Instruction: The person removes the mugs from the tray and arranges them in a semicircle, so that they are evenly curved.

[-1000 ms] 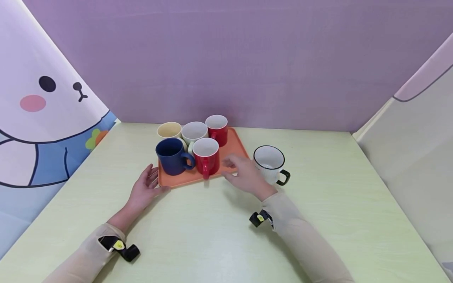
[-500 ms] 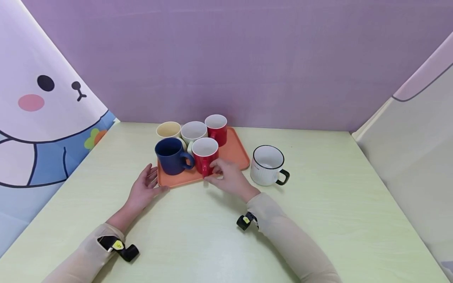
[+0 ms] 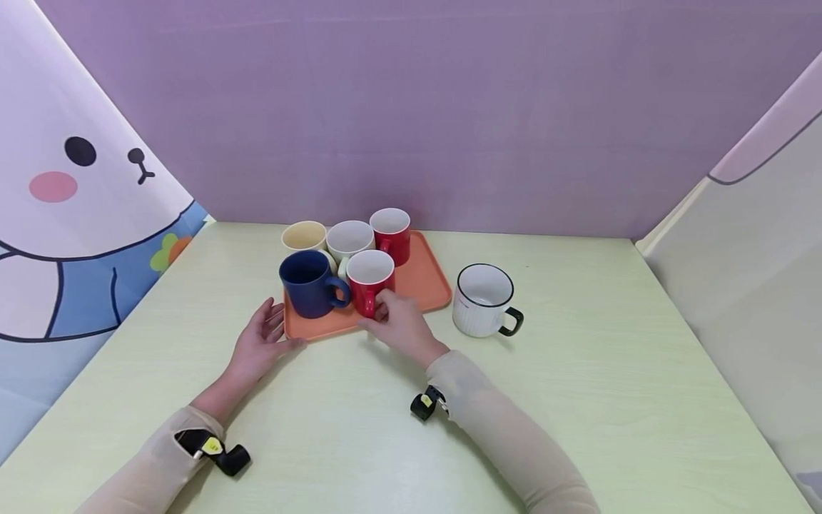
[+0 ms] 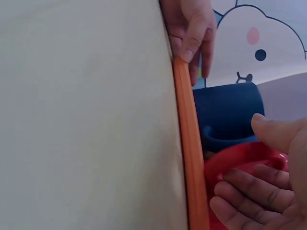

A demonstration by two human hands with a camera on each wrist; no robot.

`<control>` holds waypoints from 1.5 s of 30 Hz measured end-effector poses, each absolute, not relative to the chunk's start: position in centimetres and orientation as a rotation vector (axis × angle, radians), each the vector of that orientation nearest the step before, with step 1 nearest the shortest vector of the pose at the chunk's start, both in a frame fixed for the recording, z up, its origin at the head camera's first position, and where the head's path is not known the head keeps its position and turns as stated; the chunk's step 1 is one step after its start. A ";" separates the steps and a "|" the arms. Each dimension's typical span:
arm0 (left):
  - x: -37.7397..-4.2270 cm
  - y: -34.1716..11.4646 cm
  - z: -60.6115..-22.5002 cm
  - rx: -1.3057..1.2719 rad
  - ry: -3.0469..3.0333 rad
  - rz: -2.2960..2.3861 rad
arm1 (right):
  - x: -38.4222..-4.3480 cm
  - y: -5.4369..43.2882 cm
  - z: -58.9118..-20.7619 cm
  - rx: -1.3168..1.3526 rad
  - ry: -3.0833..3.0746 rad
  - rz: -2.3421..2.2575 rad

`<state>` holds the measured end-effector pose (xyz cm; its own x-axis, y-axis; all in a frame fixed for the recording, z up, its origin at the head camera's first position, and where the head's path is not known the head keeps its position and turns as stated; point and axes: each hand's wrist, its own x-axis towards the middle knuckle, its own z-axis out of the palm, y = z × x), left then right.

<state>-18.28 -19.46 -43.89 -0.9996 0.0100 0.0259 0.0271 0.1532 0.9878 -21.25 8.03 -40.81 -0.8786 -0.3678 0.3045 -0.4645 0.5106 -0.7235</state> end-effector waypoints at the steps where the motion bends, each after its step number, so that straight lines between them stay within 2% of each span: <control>1: -18.3 -19.5 -43.9 -0.039 -2.376 -2.034 | -21.3 7.9 -40.9 0.719 -2.631 1.313; 14: -18.2 -19.6 -43.9 -0.042 -2.373 -2.042 | -21.1 7.9 -40.9 0.740 -2.610 1.282; 29: -18.2 -19.5 -43.7 -0.021 -2.390 -2.025 | -20.9 10.7 -39.9 0.574 -2.722 1.263; 45: -18.1 -19.5 -43.5 -0.027 -2.412 -2.002 | -21.1 12.3 -39.5 0.572 -2.705 1.236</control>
